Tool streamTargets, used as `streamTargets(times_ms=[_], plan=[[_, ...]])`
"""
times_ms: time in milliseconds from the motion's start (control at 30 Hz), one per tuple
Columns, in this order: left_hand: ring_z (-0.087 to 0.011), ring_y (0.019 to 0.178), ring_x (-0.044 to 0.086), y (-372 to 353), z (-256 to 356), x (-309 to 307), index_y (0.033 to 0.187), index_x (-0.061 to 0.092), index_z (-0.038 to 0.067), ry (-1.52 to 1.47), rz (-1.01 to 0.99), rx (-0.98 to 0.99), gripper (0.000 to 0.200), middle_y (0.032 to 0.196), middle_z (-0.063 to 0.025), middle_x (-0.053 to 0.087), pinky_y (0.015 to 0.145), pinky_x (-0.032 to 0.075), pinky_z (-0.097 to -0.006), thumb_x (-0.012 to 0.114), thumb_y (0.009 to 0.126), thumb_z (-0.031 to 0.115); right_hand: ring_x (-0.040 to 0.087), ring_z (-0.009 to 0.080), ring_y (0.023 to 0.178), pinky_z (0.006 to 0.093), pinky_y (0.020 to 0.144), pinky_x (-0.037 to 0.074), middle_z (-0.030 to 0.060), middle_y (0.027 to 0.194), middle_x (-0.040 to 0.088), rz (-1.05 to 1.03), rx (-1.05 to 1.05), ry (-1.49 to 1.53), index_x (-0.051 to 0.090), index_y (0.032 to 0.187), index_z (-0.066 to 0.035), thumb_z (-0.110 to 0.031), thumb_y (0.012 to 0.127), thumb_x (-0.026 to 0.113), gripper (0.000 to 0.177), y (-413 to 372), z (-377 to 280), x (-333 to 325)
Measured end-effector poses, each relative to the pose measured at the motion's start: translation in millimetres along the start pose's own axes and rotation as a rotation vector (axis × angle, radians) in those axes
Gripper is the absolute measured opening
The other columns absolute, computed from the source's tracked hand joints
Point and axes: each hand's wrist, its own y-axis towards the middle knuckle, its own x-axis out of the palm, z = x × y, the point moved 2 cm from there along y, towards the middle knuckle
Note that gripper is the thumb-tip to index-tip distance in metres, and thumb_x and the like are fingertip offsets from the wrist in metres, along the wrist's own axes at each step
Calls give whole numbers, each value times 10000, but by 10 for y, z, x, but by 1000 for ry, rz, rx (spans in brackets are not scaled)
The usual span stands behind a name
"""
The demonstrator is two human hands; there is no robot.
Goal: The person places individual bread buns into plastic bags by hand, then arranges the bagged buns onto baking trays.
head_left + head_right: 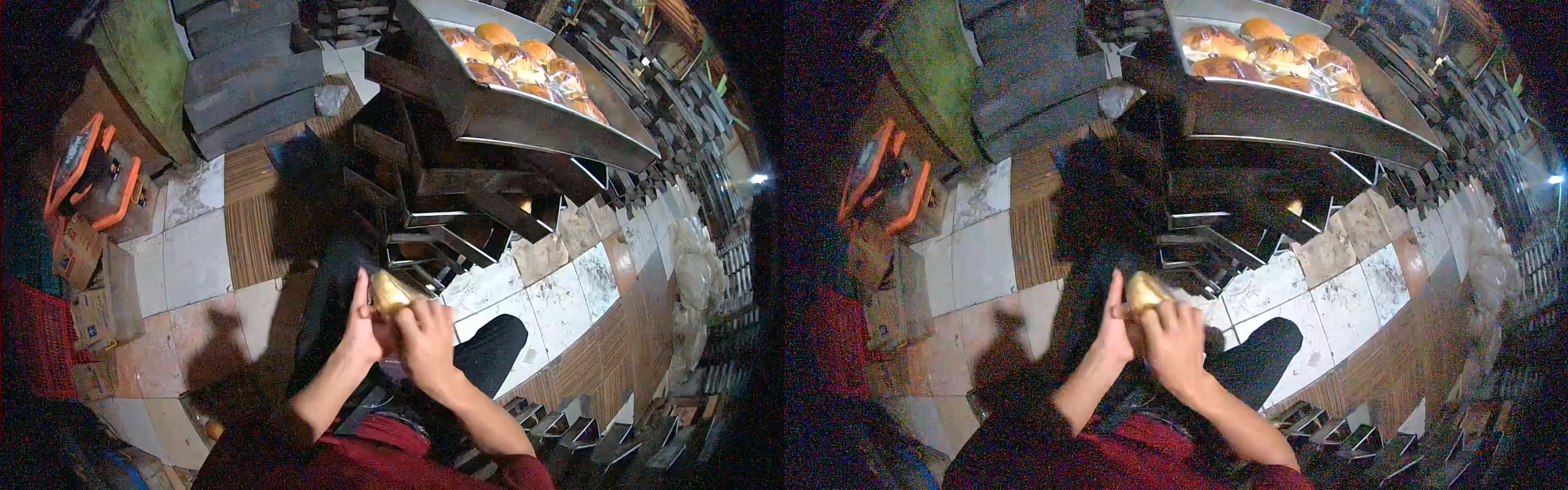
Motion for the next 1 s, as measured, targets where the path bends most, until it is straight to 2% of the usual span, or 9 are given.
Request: streamTargets(times_ms=[167,300,367,467,600,700,800,933,1000], plan=[[-390,1109,434,92,233,121,1160,458,88,-111,-274,125,647,1199,-164,449,885,389,-575,525,758,590,467,245,620,359,582,385,99,727,538,190,-339,346,594,848,-80,-203,703,574,191,-278,-657,-339],[-369,1144,425,-352,346,555,1282,352,109,122,-399,582,674,1236,-135,441,898,385,-563,438,811,584,541,223,718,297,682,428,74,822,543,238,161,256,586,901,-18,-26,747,614,156,115,-95,-532],[-371,1153,418,-433,334,583,1304,317,102,183,-522,577,681,1242,-144,437,907,386,-550,418,824,576,532,225,748,312,735,423,111,815,549,-80,555,1078,592,902,-44,-52,721,640,187,-26,123,-164],[-360,1124,450,-477,340,613,1274,358,91,161,-509,589,651,1209,-152,463,864,433,-525,412,832,566,533,253,702,297,663,436,116,763,531,40,567,1177,543,867,-25,-55,755,613,136,-115,90,-64],[-339,989,544,-420,308,536,1165,465,102,-7,-393,548,517,1085,-122,544,779,489,-493,430,849,509,501,300,568,384,511,416,134,632,485,11,-29,287,475,795,-25,-107,756,594,149,-59,68,-118],[-334,982,545,-306,419,449,1142,477,110,-21,-264,606,514,1072,-116,544,773,492,-489,451,834,521,548,285,590,377,517,436,161,682,538,-1034,-409,480,505,833,-36,-243,828,559,214,-136,-264,-360],[-322,991,544,-405,532,499,1191,431,104,58,-274,670,599,1065,-125,543,802,471,-511,449,814,569,586,258,675,339,607,468,107,751,586,-1164,-364,873,566,900,-75,-284,809,595,230,-369,-142,-495],[-309,1041,522,-540,254,470,1206,416,84,57,-380,377,670,1139,-139,526,838,450,-517,399,806,621,382,303,1185,379,1009,288,199,1302,346,66,156,783,227,1310,-8,-371,474,837,1097,-18,503,-476],[-272,1063,515,-770,-289,369,1249,396,68,398,-267,-98,711,1185,-137,511,878,429,-470,347,817,631,424,262,1138,372,963,361,144,1252,386,164,300,1086,223,1309,-32,-282,548,817,998,88,578,-270]])
